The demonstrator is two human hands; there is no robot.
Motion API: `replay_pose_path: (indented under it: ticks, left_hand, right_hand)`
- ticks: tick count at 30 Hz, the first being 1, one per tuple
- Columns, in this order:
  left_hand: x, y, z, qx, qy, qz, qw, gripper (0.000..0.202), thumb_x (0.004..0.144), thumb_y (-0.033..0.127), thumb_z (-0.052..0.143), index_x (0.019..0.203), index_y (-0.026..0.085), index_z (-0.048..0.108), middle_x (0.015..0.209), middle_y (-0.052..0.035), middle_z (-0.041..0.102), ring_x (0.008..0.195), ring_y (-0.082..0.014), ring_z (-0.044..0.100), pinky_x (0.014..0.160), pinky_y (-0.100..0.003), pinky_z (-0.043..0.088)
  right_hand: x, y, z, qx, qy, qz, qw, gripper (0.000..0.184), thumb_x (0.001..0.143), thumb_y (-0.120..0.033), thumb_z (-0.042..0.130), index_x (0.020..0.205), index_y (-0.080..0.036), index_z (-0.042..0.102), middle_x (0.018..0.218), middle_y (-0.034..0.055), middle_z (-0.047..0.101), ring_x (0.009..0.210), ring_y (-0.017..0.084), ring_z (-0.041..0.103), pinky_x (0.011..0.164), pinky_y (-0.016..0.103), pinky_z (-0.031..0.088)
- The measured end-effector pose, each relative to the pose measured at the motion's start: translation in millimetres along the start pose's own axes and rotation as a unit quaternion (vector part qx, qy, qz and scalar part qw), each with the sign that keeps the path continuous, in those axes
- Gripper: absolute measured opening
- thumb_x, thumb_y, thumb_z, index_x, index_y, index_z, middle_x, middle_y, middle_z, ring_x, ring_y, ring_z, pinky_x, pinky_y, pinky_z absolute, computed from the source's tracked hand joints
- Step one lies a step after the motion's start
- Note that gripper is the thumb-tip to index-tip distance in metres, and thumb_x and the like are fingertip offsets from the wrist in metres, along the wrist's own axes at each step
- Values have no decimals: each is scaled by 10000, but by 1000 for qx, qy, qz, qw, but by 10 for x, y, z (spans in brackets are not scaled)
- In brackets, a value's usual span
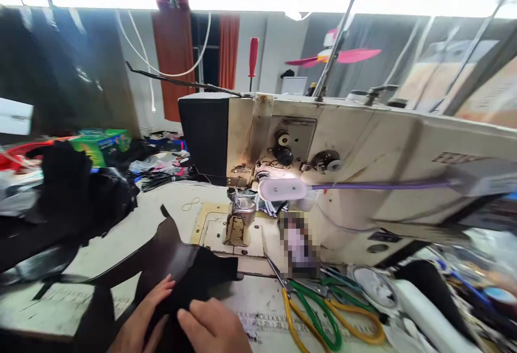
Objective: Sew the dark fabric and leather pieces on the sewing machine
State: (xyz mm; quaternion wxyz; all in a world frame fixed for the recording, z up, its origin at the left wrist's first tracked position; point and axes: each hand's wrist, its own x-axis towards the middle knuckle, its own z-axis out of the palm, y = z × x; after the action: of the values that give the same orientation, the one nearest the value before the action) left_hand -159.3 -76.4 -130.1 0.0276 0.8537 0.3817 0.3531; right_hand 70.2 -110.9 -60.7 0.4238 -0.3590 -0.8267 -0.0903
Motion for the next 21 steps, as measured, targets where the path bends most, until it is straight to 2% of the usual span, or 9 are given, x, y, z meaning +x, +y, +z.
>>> replay_pose_path:
  ticks: [2,4,6,8,10,13,17,19,21]
  left_hand:
    - [71,-57,57,19,47,-6,999,402,987,184,410,1388,172,390,1402,-128,494,1294,-219,506,1029,-329,519]
    - [209,-80,143,34,95,-5,995,378,1004,208,377,1375,135,403,1375,-145,503,1277,-237,514,999,-362,543]
    - [338,-76,266,67,134,9,989,355,1017,231,342,1328,98,450,1316,-167,534,1215,-270,549,940,-401,573]
    - [397,-70,404,136,121,29,983,347,1013,215,338,1296,93,497,1272,-163,569,1113,-288,590,852,-405,595]
    - [376,-78,511,197,70,63,976,352,978,138,359,1282,124,537,1271,-131,591,1040,-268,612,793,-356,595]
    - [275,-95,542,188,4,121,975,380,916,102,414,1252,151,585,1282,-100,608,1038,-247,626,794,-296,590]
    - [217,-62,394,113,-27,177,977,284,949,278,476,1155,188,650,1206,-82,655,1030,-261,637,855,-308,583]
    - [244,-27,312,83,-44,186,978,265,967,306,479,1136,203,657,1226,-81,642,1046,-257,628,878,-299,572]
    - [298,10,241,52,-63,191,978,242,968,278,492,1128,204,657,1222,-85,638,1050,-251,623,869,-284,569]
  right_hand:
    - [306,55,-100,-3,-63,-60,996,196,956,-202,454,1033,-147,625,779,33,694,594,134,550,491,267,462]
    - [524,196,-139,-18,-99,-89,991,202,933,-182,513,1107,-133,604,903,43,714,675,138,561,565,276,494]
    - [597,379,-115,-60,-111,-64,990,254,918,-137,525,1160,-175,595,1026,32,722,765,142,593,675,278,543]
    - [506,537,-71,-117,-119,20,986,311,888,-52,499,1129,-208,619,1030,25,724,824,166,622,733,301,576]
    - [251,626,-75,-162,-126,99,974,350,830,23,477,1057,-185,646,1001,63,720,866,212,642,740,345,600]
    - [-382,670,-261,-220,-137,154,954,400,828,9,460,1151,-183,596,1065,86,691,934,200,654,792,319,602]
    - [-1319,739,-683,-385,-150,189,891,333,835,-144,518,1164,-156,572,1030,119,696,903,235,689,768,327,614]
    - [-1623,781,-820,-412,-177,206,870,371,797,-103,481,1152,-146,577,1008,121,702,904,237,699,754,305,617]
    - [-1765,817,-873,-416,-195,232,857,404,771,-69,443,1142,-153,581,1019,115,703,938,231,701,780,290,615]
